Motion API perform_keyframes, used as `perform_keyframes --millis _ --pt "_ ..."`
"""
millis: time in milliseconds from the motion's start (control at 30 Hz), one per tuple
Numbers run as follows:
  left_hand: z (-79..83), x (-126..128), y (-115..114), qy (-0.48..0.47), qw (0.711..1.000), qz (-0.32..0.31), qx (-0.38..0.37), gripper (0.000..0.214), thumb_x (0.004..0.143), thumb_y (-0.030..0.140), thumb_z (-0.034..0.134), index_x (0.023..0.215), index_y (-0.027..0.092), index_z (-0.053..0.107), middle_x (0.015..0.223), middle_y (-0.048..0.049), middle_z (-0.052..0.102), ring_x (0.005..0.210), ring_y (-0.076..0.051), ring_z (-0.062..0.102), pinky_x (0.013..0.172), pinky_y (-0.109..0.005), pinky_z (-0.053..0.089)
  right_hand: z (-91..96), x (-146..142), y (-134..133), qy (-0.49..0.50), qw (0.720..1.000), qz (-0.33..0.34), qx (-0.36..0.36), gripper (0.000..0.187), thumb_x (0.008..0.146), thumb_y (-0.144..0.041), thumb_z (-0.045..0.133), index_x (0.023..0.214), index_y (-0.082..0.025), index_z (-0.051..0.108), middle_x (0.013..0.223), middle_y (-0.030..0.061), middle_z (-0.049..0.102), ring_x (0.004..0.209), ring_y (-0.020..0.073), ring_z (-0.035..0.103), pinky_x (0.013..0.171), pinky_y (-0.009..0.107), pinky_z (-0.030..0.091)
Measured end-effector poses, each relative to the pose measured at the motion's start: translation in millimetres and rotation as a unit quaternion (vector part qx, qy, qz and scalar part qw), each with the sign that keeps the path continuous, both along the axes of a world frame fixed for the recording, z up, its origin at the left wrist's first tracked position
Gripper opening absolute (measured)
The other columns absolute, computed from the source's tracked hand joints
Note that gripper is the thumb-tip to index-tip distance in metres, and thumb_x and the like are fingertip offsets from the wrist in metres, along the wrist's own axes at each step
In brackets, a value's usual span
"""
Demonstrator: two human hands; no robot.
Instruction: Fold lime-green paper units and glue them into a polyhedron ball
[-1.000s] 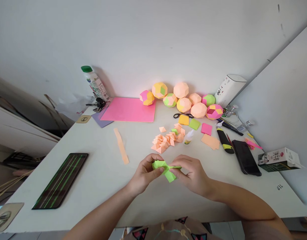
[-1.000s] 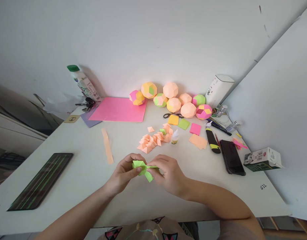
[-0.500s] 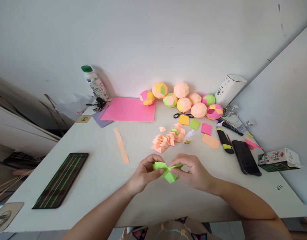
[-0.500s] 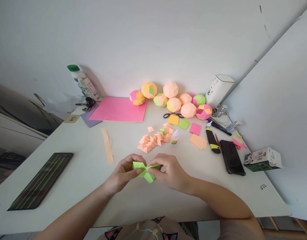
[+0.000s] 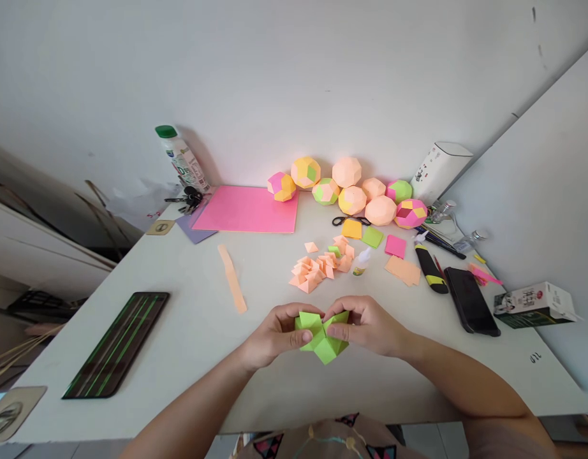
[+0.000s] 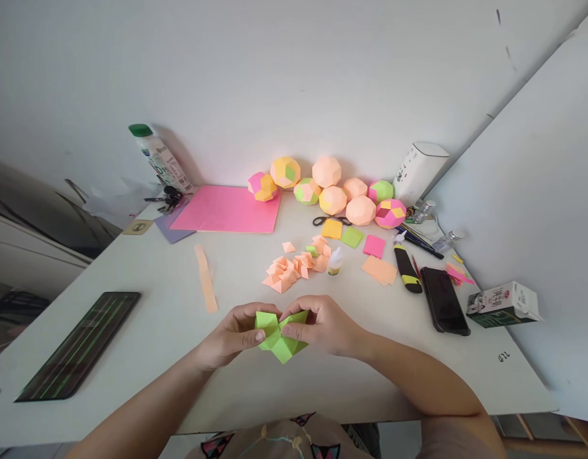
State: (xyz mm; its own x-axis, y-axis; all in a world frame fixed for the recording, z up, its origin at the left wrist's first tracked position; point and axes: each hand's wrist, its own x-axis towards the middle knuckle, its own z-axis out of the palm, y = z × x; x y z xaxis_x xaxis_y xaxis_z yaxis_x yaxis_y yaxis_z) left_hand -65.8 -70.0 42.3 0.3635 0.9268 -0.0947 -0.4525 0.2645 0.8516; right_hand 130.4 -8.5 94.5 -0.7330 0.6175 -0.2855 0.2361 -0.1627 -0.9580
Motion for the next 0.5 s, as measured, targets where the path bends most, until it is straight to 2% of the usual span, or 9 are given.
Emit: perform_keyframes --millis 133,300,500 --pt "1.7 -1 0 -0.001 1.0 -0.021 0.001 0.032 0.072 0.029 0.072 0.103 0.022 0.067 0.083 -0.0035 0.065 0.071 -0.014 0.057 0.063 -0.025 0.044 -4.0 -1 2 0.02 0.999 -0.006 -0.035 0.024 0.071 -0.03 0.073 0.084 -0.016 0.06 0.07 -0.0024 0.054 0.06 0.0088 0.049 0.054 0.021 0.039" --pt "2.0 1 0 -0.007 1.0 -0.008 -0.007 0.035 0.071 0.033 0.073 0.103 0.024 0.063 0.088 -0.0028 0.064 0.073 -0.014 0.058 0.062 -0.023 0.042 -8.4 -3 3 0.047 0.997 0.0 -0.059 0.028 0.067 -0.028 0.076 0.083 -0.016 0.056 0.07 -0.0034 0.053 0.058 0.008 0.05 0.052 0.02 0.039" --pt "-0.2 8 -1 0.017 0.998 0.041 -0.037 0.036 0.072 0.048 0.068 0.089 0.017 0.061 0.068 0.0004 0.057 0.055 -0.009 0.049 0.053 -0.02 0.037 -13.4 -6 3 0.067 0.994 0.0 -0.085 0.037 0.064 -0.029 0.079 0.085 -0.016 0.052 0.07 -0.004 0.056 0.059 0.0077 0.051 0.053 0.02 0.039"
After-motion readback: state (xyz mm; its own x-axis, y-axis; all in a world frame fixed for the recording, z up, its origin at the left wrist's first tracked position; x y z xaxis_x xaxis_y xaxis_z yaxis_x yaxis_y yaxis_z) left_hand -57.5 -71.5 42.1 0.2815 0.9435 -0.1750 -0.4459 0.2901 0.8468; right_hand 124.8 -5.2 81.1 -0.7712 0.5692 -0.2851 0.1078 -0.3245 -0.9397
